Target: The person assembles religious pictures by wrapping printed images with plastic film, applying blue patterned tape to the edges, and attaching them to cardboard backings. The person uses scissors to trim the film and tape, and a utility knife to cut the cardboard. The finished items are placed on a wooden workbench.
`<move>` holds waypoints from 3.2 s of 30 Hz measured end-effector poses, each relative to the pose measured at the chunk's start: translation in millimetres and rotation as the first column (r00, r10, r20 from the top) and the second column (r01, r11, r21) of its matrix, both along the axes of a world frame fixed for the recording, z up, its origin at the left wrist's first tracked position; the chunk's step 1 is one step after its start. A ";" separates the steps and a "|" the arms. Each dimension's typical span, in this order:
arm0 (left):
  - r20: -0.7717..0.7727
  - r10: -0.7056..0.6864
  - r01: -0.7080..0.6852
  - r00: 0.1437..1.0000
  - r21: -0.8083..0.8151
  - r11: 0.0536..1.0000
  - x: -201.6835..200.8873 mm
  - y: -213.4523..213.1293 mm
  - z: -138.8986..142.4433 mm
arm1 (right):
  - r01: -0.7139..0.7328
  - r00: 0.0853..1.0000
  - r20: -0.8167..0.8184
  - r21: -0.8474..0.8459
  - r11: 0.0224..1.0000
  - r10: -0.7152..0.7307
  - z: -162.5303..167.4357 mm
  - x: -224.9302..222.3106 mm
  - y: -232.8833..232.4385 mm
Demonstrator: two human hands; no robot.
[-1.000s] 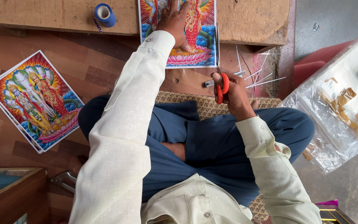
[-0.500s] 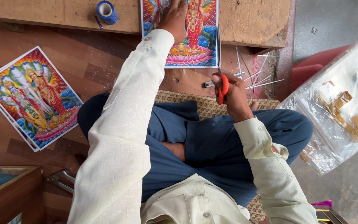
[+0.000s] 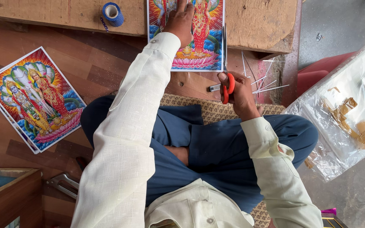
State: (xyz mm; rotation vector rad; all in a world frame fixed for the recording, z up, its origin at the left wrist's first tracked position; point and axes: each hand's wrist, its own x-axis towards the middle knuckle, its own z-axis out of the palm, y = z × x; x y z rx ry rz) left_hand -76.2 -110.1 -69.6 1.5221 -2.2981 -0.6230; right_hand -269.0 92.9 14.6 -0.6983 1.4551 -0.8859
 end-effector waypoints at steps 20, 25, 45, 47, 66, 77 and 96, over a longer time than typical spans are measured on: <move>0.039 0.004 -0.004 0.999 0.000 1.000 -1.1 -3.7 0.6 | -0.033 0.999 0.005 -0.041 0.999 0.034 -1.1 -0.1 -8.3; 0.027 -0.005 0.005 1.000 -0.004 1.000 -0.5 -2.5 1.4 | -0.028 0.999 0.035 -0.042 0.999 0.029 -2.2 -1.6 -21.2; 0.020 -0.010 0.009 1.000 0.033 0.999 -0.6 -1.9 7.0 | -0.047 0.999 0.023 -0.083 0.995 0.049 -6.4 -3.3 -28.4; 0.018 -0.008 0.007 1.000 0.032 0.999 -0.1 -1.3 8.6 | -0.056 0.998 0.025 -0.085 0.995 0.058 -5.8 -4.5 -35.9; 0.016 -0.005 0.005 1.000 0.016 1.000 1.0 -2.9 3.7 | -0.024 0.999 -0.026 -0.100 0.995 0.022 -9.3 0.1 -42.3; 0.040 -0.006 0.003 0.999 0.077 0.997 1.7 -0.8 11.3 | -0.046 0.999 -0.021 -0.067 0.997 0.045 -6.4 -4.3 -71.2; 0.022 0.006 -0.008 1.000 0.102 0.995 -1.1 0.2 9.6 | -0.075 0.997 -0.034 -0.104 0.992 0.071 -5.2 -4.7 -80.2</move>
